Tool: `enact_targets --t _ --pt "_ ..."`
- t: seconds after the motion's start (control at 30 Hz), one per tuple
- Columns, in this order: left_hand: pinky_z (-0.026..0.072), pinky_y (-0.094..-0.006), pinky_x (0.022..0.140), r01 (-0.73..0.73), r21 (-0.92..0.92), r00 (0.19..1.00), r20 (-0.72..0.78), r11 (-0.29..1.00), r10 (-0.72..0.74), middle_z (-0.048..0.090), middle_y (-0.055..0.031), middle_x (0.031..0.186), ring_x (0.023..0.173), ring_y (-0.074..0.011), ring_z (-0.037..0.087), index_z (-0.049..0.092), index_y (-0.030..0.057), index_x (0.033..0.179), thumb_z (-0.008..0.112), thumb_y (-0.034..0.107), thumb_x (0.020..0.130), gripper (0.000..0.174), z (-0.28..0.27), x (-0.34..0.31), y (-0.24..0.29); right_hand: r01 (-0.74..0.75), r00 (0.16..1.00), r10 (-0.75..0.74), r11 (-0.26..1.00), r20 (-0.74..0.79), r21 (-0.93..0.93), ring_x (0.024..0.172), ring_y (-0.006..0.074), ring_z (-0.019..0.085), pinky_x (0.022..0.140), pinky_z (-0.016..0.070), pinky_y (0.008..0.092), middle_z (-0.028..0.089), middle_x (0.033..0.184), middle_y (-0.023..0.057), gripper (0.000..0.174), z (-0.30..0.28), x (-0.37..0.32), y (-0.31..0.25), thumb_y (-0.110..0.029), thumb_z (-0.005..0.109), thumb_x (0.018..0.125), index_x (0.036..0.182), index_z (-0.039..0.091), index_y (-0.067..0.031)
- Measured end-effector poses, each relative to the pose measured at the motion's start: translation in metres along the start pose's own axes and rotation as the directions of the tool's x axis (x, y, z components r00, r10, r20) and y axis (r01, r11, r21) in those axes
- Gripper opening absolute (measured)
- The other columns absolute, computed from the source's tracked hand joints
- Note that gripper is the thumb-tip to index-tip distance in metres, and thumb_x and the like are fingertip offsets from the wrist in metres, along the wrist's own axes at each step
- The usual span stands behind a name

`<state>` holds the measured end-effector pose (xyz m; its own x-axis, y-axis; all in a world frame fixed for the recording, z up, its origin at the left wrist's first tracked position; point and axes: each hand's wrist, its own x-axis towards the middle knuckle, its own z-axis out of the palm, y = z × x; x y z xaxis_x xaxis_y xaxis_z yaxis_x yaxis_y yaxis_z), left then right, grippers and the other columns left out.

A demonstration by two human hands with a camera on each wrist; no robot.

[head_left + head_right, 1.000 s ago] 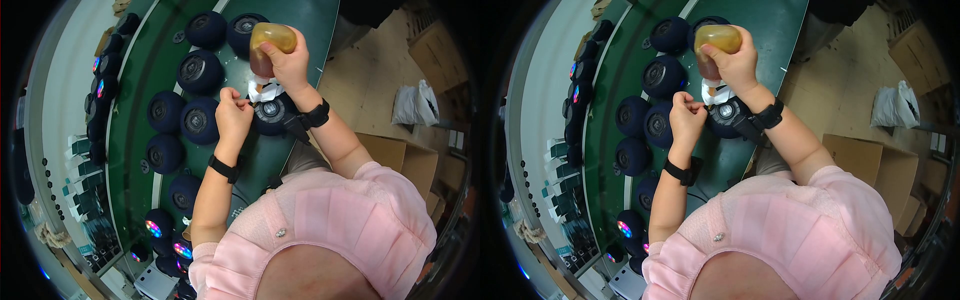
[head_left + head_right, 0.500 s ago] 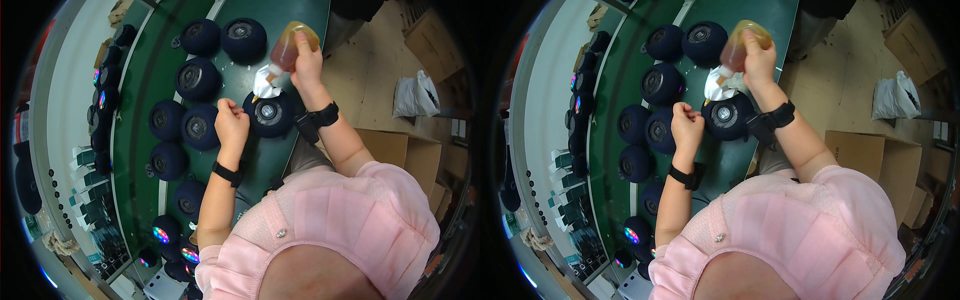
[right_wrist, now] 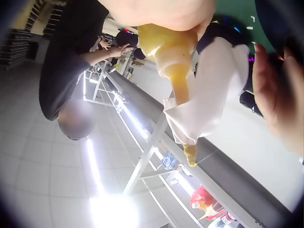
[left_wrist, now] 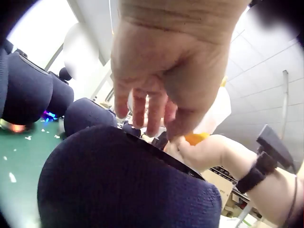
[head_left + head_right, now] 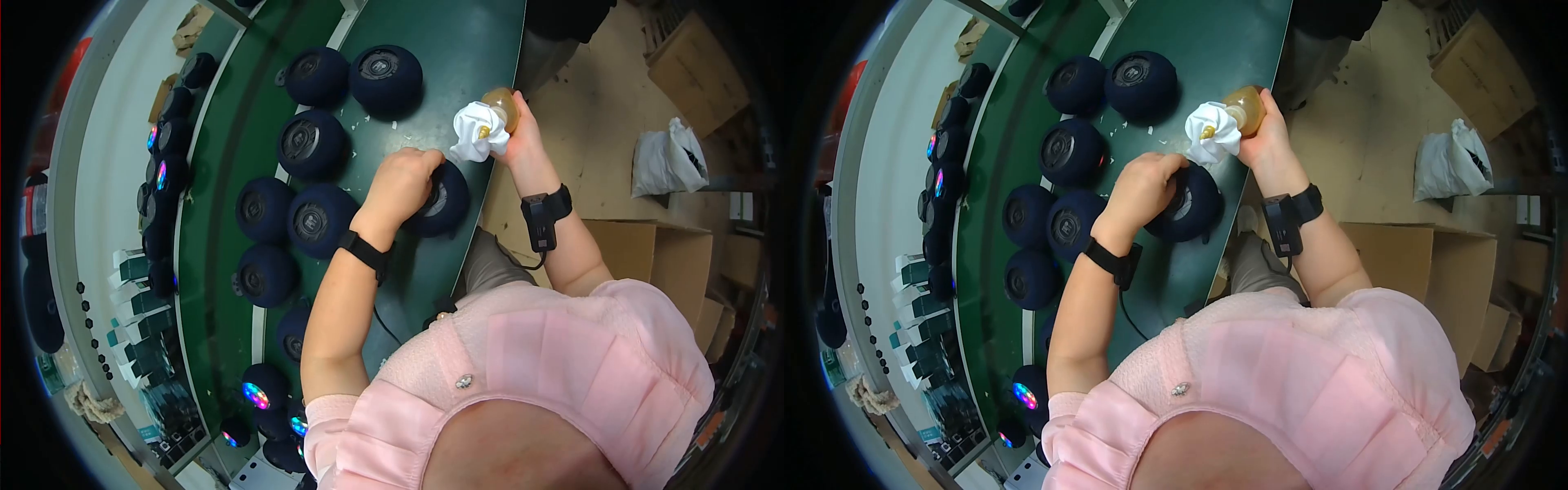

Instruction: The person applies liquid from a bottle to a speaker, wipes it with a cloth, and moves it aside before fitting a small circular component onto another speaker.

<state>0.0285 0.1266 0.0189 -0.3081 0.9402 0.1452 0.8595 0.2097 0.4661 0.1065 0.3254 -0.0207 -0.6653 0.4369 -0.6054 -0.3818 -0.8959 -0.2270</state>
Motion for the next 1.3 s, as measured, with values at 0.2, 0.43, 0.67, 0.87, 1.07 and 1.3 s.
enact_targets --t 0.2,0.43,0.67,0.87,1.07,1.3 --pt "0.0477 -0.0410 0.064 -0.008 0.083 1.000 0.029 0.997 0.006 0.060 -0.0142 0.067 0.070 -0.0327 0.059 0.061 0.0040 0.090 0.059 -0.001 0.065 0.025 -0.010 -0.012 -0.002 -0.004 0.999 0.003 1.000 0.034 0.012 0.095 0.0267 0.056 0.088 0.0465 0.0425 0.058 0.103 0.0098 0.036 0.004 -0.014 -0.005 -0.041 0.045 0.092 0.103 0.052 -0.0066" --pt "0.0486 -0.0371 0.059 0.096 0.225 0.995 0.013 0.970 -0.102 0.062 -0.0139 0.068 0.064 -0.0297 0.061 0.054 0.0034 0.092 0.060 -0.002 0.066 0.027 -0.018 -0.030 -0.004 0.032 0.999 -0.031 0.998 0.025 -0.058 0.093 0.0253 0.056 0.084 0.0473 0.0419 0.058 0.100 0.0068 0.031 -0.002 -0.005 0.013 -0.037 0.053 0.090 0.104 0.052 -0.0087" --pt "0.0469 -0.0244 0.056 0.477 -0.459 0.843 -0.002 0.750 -0.537 0.061 -0.0068 0.065 0.060 -0.0117 0.060 0.042 0.0038 0.089 0.060 -0.007 0.065 0.032 -0.019 -0.050 -0.013 0.513 0.848 -0.449 0.827 0.282 -0.228 0.086 0.0164 0.057 0.073 0.0502 0.0311 0.058 0.095 0.0051 0.032 0.017 -0.017 0.042 -0.028 0.062 0.087 0.106 0.053 -0.0041" --pt "0.0453 -0.0218 0.055 0.524 -0.533 0.788 0.006 0.665 -0.616 0.061 -0.0058 0.065 0.059 -0.0080 0.057 0.041 0.0045 0.087 0.061 -0.005 0.065 0.031 -0.013 -0.055 -0.013 0.673 0.710 -0.494 0.687 0.502 -0.274 0.085 0.0136 0.058 0.075 0.0485 0.0277 0.059 0.097 0.0071 0.036 0.025 -0.009 0.061 -0.021 0.070 0.081 0.104 0.051 0.0004" --pt "0.0449 -0.0220 0.055 0.528 -0.454 0.785 -0.060 0.717 -0.616 0.059 -0.0052 0.064 0.058 -0.0082 0.056 0.042 0.0043 0.084 0.062 -0.004 0.064 0.029 -0.012 -0.055 -0.008 0.746 0.660 -0.545 0.553 0.517 -0.371 0.087 0.0140 0.056 0.079 0.0473 0.0271 0.058 0.098 0.0084 0.053 0.026 -0.009 0.078 -0.026 0.075 0.075 0.109 0.045 0.0023" --pt "0.0446 -0.0222 0.054 0.551 -0.434 0.778 -0.042 0.713 -0.627 0.058 -0.0052 0.063 0.057 -0.0088 0.055 0.042 0.0041 0.085 0.062 -0.004 0.063 0.030 -0.015 -0.052 -0.003 0.854 0.520 -0.576 0.372 0.631 -0.365 0.092 0.0151 0.057 0.082 0.0478 0.0276 0.058 0.101 0.0090 0.053 0.036 -0.024 0.080 -0.020 0.076 0.075 0.111 0.044 0.0017"
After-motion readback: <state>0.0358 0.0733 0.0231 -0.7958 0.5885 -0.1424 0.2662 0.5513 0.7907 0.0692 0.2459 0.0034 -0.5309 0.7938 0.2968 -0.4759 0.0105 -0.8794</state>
